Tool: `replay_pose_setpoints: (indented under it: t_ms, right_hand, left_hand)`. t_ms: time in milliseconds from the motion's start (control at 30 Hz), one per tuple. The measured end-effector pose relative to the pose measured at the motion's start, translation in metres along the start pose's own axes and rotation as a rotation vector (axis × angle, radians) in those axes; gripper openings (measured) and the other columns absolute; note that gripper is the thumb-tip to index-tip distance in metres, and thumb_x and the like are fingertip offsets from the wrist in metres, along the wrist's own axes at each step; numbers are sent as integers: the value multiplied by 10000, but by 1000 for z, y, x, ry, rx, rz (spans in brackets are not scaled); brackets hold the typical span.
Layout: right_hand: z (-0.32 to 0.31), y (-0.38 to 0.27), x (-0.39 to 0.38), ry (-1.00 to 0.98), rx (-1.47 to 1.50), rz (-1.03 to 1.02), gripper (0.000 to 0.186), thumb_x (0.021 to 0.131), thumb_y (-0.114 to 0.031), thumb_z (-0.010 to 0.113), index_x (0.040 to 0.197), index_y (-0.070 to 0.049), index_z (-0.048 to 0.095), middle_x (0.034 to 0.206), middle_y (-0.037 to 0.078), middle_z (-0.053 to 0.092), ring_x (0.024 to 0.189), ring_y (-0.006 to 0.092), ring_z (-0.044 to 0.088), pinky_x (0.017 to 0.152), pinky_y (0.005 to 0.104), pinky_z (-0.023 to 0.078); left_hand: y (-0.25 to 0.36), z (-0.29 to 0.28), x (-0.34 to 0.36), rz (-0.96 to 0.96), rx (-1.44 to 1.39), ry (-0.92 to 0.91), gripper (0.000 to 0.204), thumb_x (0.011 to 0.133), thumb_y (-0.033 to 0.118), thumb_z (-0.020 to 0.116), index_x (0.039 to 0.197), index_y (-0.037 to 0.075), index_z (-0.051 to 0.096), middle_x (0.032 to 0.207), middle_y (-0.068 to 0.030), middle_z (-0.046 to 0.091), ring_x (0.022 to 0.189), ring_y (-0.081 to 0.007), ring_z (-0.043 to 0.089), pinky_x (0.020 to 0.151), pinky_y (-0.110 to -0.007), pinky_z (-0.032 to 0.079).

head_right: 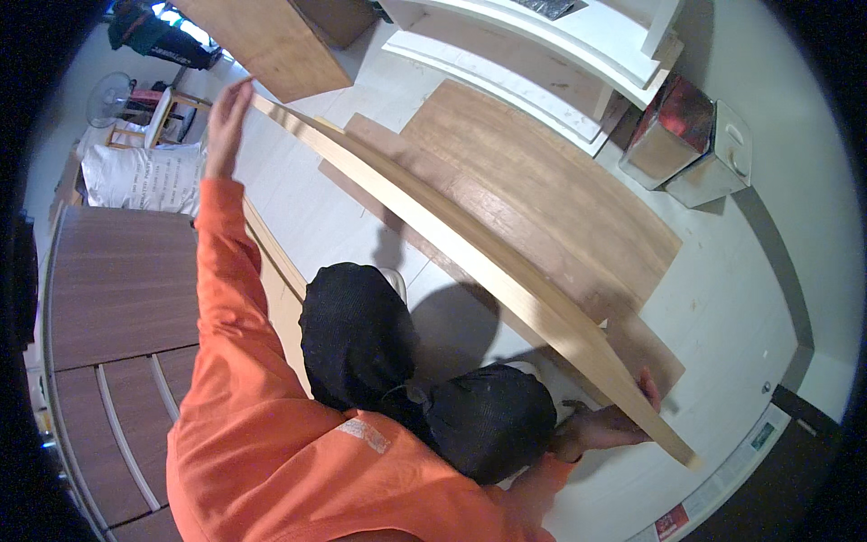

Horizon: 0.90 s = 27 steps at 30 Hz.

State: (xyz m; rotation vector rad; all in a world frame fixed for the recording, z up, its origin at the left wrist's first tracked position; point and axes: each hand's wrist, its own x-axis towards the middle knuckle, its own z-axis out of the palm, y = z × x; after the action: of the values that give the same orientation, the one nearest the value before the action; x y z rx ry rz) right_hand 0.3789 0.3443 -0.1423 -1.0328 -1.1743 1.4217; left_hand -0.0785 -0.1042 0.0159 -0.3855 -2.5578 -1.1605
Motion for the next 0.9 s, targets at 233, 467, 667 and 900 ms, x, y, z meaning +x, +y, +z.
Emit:
replay_pose_setpoints:
  t_ms: [233,467,667,900]
  right_hand:
    - [-29,-31,-15,114,-580,2,625,1059,-536,371,1314,25,475,1294,179,524,1210,291,539,1072,426,422]
    - [25,-238,11,129,-549,-973,135,1017,-166,595,944,-55,572,741,51,546,584,158,513,493,294,432]
    - [117,-152,144,-1242,-1588,467,554,1040,-426,536,1356,28,495,1264,235,622,913,272,709,749,401,576]
    - [45,24,166,-1216,-1740,1486,924,918,-789,436,1476,-52,428,1372,225,573,1086,381,655,900,536,557]
  left_hand:
    - [-142,-17,191,166,1046,-952,490,1010,454,595,1338,92,633,1211,-118,672,1125,-252,634,952,-376,498]
    - [-98,22,224,-398,1215,-1292,730,908,676,601,1328,79,608,1316,-196,622,1062,-330,683,854,-464,564]
    - [-88,29,197,-696,1159,-1400,747,903,679,602,1301,47,601,1370,-212,593,1100,-394,679,903,-563,551]
    - [-154,51,186,-996,1039,-1513,735,935,591,620,1496,146,453,1474,-211,516,1331,-448,498,1062,-627,428]
